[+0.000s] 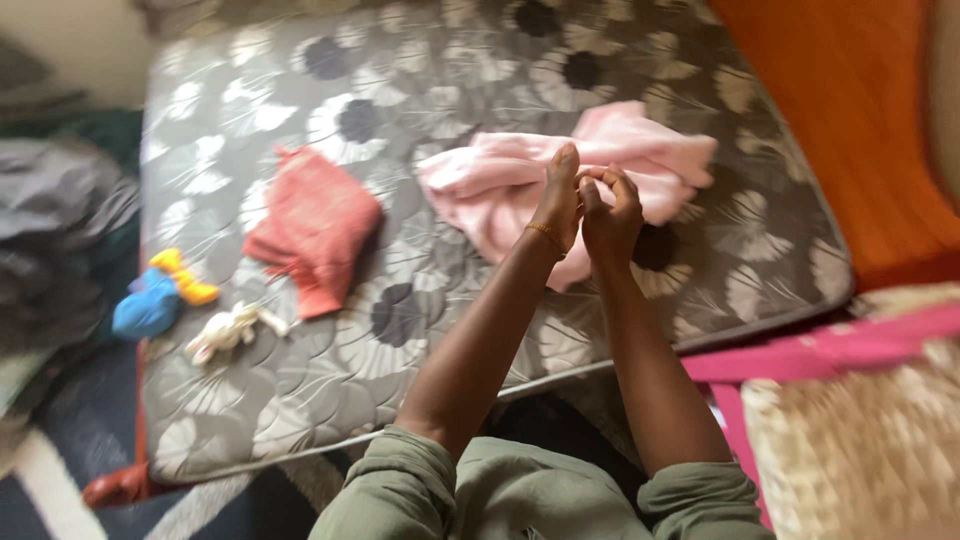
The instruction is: The person smooths a sheet in a crib, places a pillow and a blanket on top, and adjusts the bedding inside the crib.
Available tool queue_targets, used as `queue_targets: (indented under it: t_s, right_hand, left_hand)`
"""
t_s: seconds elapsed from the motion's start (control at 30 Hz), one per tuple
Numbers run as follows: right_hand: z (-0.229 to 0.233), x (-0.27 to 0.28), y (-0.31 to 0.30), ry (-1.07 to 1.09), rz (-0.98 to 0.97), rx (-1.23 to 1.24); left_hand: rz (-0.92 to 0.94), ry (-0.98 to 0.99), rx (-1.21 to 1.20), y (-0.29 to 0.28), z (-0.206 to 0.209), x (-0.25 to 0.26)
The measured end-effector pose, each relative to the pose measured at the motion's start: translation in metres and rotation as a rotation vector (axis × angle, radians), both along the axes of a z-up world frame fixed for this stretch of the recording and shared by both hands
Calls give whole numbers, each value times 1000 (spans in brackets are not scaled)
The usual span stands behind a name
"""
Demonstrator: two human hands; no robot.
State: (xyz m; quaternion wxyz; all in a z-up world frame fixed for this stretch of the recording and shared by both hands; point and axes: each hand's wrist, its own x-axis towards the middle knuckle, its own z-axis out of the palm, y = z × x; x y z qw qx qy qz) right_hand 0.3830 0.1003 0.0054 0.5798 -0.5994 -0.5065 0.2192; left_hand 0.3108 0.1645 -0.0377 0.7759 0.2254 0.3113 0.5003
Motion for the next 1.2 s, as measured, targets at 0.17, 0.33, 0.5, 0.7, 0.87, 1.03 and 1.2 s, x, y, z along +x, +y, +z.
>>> queue_targets:
  t_s: [0.17,0.33,0.5,0.7,0.87,1.03,1.2]
  right_hand:
    - [27,72,-40,-195,-240,122]
    - [55,152,-113,-124,-401,293]
    - [54,236,-186,-135,-574,247]
    - [9,324,-251,-104,-715,75]
    - [-62,375,-302,-109,-811,-66]
    - [-147,407,-352,-291,-911,-225]
    - [-197,427,-391,-59,-1054,-544]
  left_hand:
    - [-69,87,243,-16,8,108]
    - [-111,46,420,-91,49,200]
    - [-152,63,481,-179,86,284]
    - [-300,112,593,-236,39,371]
    - [-538,276,587,-262,-30,406]
    - [-602,461,593,-258,-132,454]
    - [-370,1237,1887,-242,-193,495]
